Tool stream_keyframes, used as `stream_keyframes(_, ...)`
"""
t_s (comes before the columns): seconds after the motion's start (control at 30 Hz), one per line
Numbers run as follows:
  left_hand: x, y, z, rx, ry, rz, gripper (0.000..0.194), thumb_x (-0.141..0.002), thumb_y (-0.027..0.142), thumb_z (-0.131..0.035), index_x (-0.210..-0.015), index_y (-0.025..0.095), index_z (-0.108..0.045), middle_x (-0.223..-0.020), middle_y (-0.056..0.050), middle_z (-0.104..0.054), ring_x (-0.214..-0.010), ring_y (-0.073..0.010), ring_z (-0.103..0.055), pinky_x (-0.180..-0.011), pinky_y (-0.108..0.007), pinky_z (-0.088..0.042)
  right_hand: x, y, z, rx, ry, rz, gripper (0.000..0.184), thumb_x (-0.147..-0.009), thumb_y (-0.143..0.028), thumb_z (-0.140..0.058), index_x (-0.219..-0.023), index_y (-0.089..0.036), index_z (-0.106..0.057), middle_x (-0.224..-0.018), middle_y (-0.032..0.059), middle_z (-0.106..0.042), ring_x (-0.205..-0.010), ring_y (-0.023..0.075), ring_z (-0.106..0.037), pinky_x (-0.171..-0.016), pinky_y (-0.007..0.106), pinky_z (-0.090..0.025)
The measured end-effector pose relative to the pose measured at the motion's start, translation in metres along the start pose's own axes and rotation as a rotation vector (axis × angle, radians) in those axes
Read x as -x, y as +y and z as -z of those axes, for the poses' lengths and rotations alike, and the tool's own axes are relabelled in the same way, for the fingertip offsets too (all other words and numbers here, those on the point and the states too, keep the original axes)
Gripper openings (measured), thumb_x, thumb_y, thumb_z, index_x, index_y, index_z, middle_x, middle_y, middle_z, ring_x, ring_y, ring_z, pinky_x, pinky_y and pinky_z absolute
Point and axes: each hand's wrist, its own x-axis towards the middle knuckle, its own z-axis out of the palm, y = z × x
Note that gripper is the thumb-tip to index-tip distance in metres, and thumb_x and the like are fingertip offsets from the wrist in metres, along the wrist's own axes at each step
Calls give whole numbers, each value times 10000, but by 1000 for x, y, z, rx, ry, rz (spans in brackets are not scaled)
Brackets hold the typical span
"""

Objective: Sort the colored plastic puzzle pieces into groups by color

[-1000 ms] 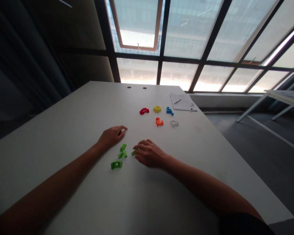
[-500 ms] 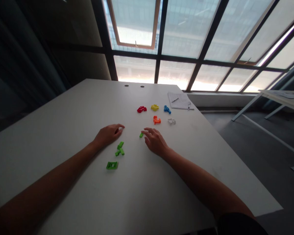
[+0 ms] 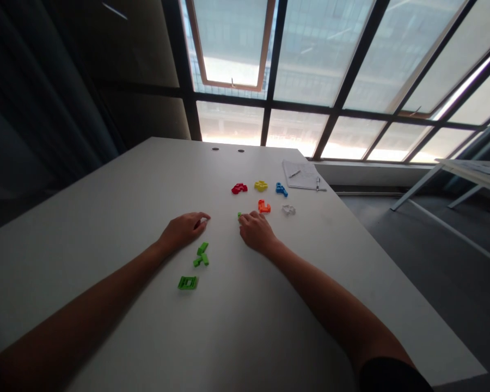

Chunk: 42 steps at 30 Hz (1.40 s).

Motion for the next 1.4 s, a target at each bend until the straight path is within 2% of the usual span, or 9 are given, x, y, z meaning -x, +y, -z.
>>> stream_keyframes(0.2,0,-1,1,10,-7,-11,351,-1012,378,-471,-1229,293,-734,-1098,-43,-791,-983,-234,-721,-763,-309,-510,-38,8,-10,38,-15,-86,283,-1030,-180,-513,-1231,-130,-707,-1223,172,-751,-1099,318,-637,-983,440,-506)
stream_keyframes(0.37,0,0,1,6,-15,-6,354,-1014,375,-473,-1239,286,-732,-1099,-48,-795,-984,-226,-726,-774,-301,-517,-39,11,-17,-72,109,-78,389,-1002,-107,-513,-1352,-152,-675,-1418,157,-684,-1177,287,-641,-1049,432,-491)
stream_keyframes(0.47,0,1,1,0,-9,-7,346,-1018,378,-482,-1240,291,-733,-1127,-50,-795,-993,-227,-728,-782,-303,-522,-27,3,-14,-188,160,142,384,-1011,-101,-522,-1331,-208,-704,-1395,119,-709,-1193,257,-649,-1072,439,-482)
stream_keyframes(0.57,1,0,0,7,5,-22,340,-1021,385,-491,-1242,297,-734,-1135,-50,-794,-999,-235,-728,-800,-317,-532,-14,-20,-8,-322,115,403,413,-1029,-97,-522,-1352,-278,-705,-1376,74,-730,-1211,221,-649,-1079,425,-481)
stream_keyframes(0.73,1,-1,0,11,18,-33,339,-1011,363,-494,-1243,296,-731,-1136,-46,-792,-1012,-234,-724,-820,-314,-529,-11,-55,-7,-466,22,513,326,-1068,-190,-579,-1358,-276,-700,-1322,66,-757,-1262,209,-639,-1114,399,-467)
stream_keyframes(0.93,1,-1,-1,18,14,-35,344,-1009,372,-482,-1232,297,-733,-1133,-48,-789,-1000,-240,-722,-802,-323,-526,-18,-28,-11,-382,49,277,186,-1053,-214,-620,-1183,-222,-752,-1118,86,-795,-1058,226,-696,-1009,379,-502)
stream_keyframes(1.1,1,0,0,18,-3,-13,345,-1014,368,-473,-1220,289,-739,-1133,-51,-790,-1007,-238,-720,-795,-320,-526,-25,3,-5,-220,165,-193,165,-1008,-166,-622,-1130,-183,-732,-1114,113,-770,-963,226,-695,-888,332,-526)
stream_keyframes(1.2,1,0,1,11,-2,-18,333,-1014,364,-485,-1223,296,-735,-1145,-41,-790,-1024,-237,-718,-802,-314,-524,-30,8,-2,-117,96,-355,173,-1031,-225,-602,-1151,-183,-718,-1142,129,-760,-987,239,-692,-862,325,-514)
stream_keyframes(1.4,1,0,1,2,7,-13,309,-1015,349,-502,-1216,299,-731,-1123,-31,-794,-992,-222,-720,-803,-299,-515,-43,5,-3,-12,-92,-425,237,-1063,-295,-576,-1203,-151,-702,-1206,156,-742,-1046,248,-690,-860,318,-502)
